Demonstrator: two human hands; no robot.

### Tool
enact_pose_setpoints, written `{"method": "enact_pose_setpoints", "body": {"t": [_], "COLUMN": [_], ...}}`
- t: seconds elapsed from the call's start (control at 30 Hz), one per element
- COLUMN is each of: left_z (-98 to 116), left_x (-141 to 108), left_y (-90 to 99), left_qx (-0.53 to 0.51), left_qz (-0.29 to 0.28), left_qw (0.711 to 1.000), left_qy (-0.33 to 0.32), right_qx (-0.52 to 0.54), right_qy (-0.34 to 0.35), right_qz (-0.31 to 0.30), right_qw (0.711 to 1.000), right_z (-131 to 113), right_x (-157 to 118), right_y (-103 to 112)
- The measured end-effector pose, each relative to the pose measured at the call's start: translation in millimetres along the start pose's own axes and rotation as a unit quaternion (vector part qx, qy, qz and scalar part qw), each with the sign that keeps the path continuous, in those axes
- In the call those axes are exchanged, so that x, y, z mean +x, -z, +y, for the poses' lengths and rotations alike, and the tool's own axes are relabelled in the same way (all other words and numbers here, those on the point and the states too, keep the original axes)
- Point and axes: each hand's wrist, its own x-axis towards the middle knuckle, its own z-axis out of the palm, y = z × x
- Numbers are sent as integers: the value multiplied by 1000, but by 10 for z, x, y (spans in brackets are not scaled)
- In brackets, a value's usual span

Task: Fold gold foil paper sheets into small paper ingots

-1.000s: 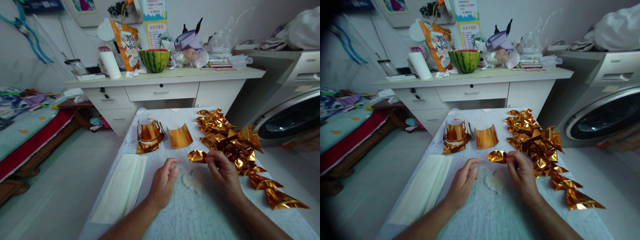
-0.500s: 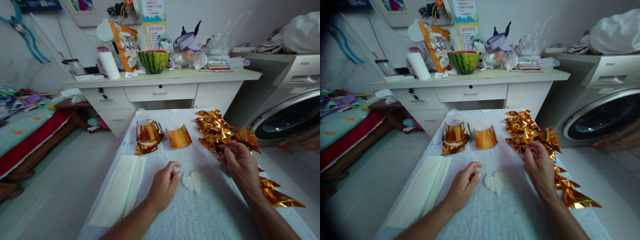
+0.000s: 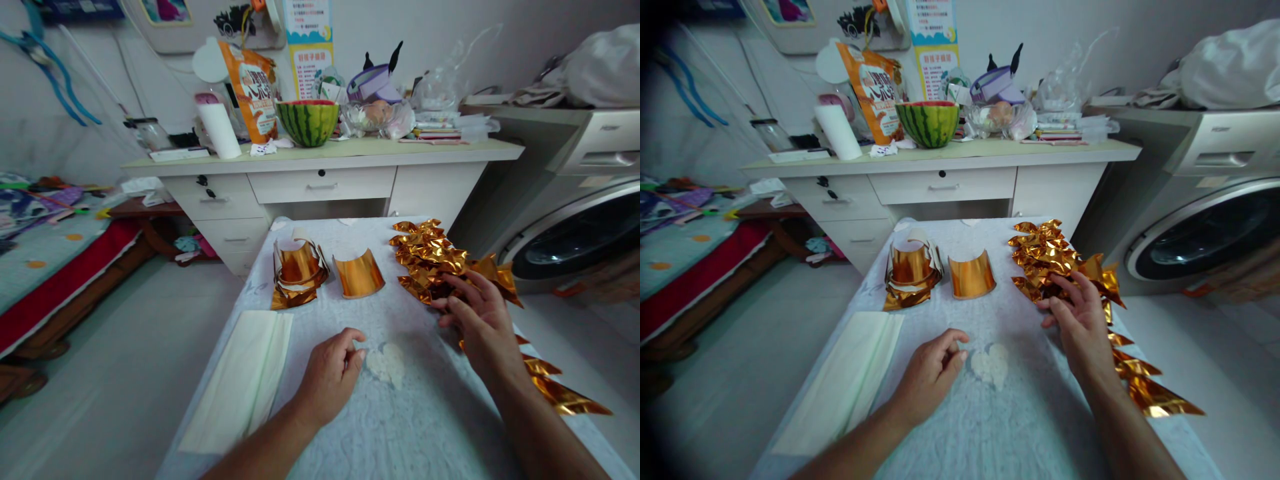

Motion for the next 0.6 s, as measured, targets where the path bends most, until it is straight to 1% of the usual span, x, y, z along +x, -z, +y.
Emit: {"method": "enact_pose_setpoints", "body": {"t": [0.13, 0.23, 0.3, 0.4, 0.47, 0.53, 0.6], "left_z": [-1, 4, 7, 10, 8, 1, -7], "left_x": [3, 0, -2, -3, -2, -1, 1], "left_y": [1, 2, 3, 6, 6, 4, 2], "left_qx": [6, 10, 12, 14, 12, 10, 8], "left_qz": [0, -1, -2, -1, -1, 0, 1], "left_qw": [1000, 1000, 1000, 1000, 1000, 1000, 1000], "left_qy": [3, 4, 3, 1, 0, -2, -5], "right_qx": [-9, -45, -78, -146, -196, -249, -315], "right_qy": [20, 38, 40, 53, 76, 103, 136], "right_qz": [10, 17, 9, -27, -60, -111, -168], "right_qw": [1000, 998, 996, 988, 976, 956, 924], "right_z": [17, 41, 72, 147, 200, 233, 238], "right_x": [-37, -71, -94, -131, -156, -182, -205], "right_y": [-4, -3, -1, -3, -19, -53, -103]}}
